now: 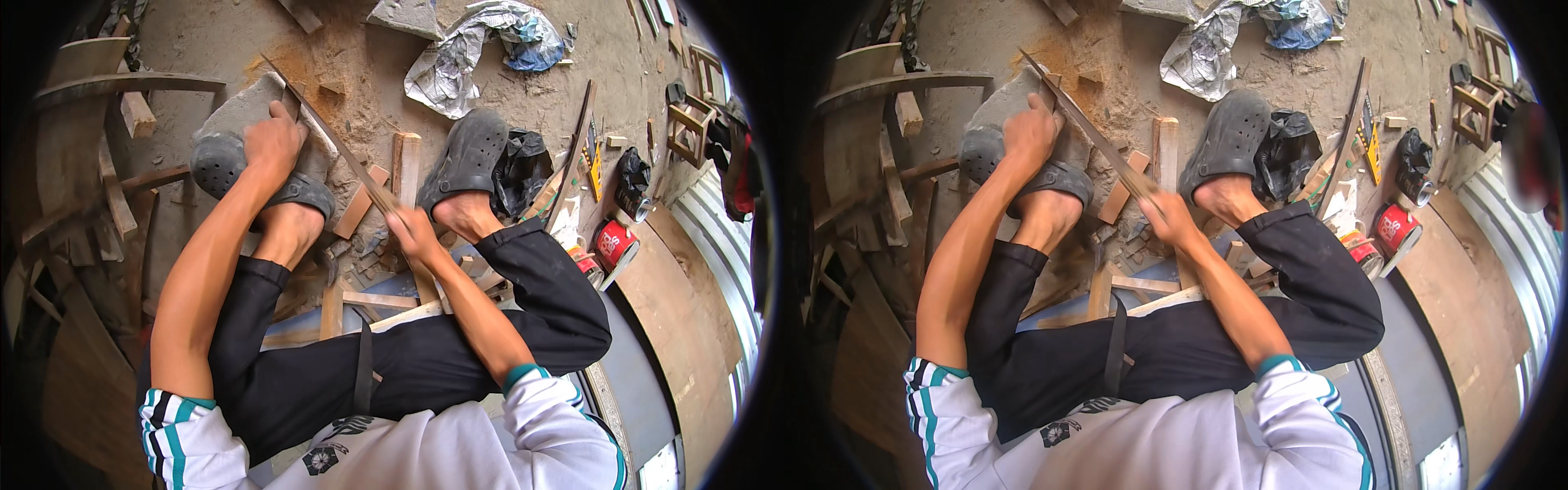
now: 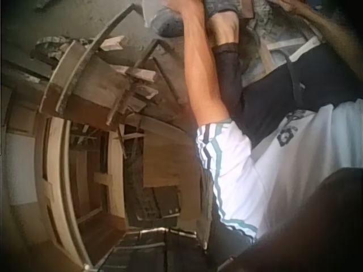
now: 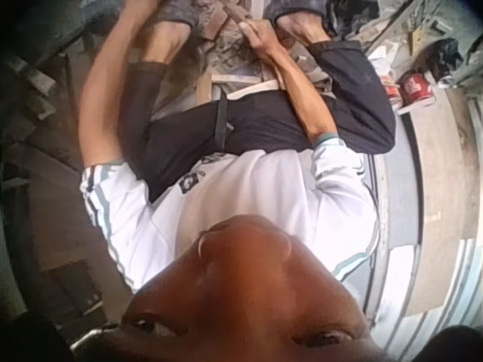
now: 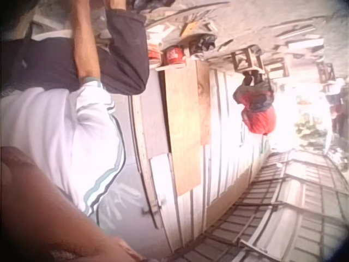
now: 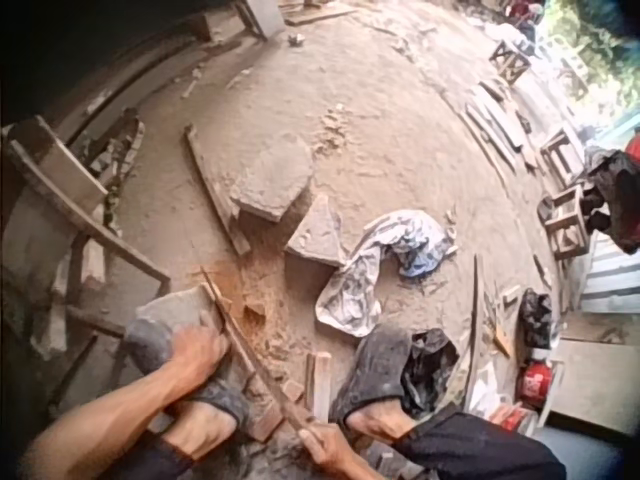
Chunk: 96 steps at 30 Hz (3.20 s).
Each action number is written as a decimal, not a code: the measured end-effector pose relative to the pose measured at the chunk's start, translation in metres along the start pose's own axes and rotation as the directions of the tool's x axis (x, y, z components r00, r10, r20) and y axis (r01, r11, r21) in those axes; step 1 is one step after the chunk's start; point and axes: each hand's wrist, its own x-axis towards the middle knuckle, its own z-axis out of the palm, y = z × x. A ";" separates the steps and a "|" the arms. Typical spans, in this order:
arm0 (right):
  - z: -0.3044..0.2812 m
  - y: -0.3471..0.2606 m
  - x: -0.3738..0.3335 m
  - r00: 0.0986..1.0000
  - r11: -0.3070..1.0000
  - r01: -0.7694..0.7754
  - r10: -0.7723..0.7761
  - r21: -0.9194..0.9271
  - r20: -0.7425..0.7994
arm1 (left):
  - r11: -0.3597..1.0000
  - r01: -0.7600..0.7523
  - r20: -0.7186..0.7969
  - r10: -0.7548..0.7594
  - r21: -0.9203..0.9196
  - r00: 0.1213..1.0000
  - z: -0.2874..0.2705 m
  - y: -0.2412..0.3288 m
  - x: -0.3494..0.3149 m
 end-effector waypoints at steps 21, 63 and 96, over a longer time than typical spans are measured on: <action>0.039 -0.020 0.110 0.994 0.995 -0.086 0.089 -0.050 0.068 | 0.997 -0.050 -0.093 0.045 -0.052 0.995 0.031 -0.014 0.013; -0.005 -0.012 0.008 0.972 0.990 -0.131 0.137 -0.044 0.189 | 1.000 0.011 -0.069 -0.011 -0.008 0.998 0.018 -0.004 0.002; 0.043 -0.029 0.114 0.992 0.993 -0.115 0.117 -0.037 0.042 | 0.999 0.016 -0.038 -0.014 0.037 0.999 0.014 -0.003 0.006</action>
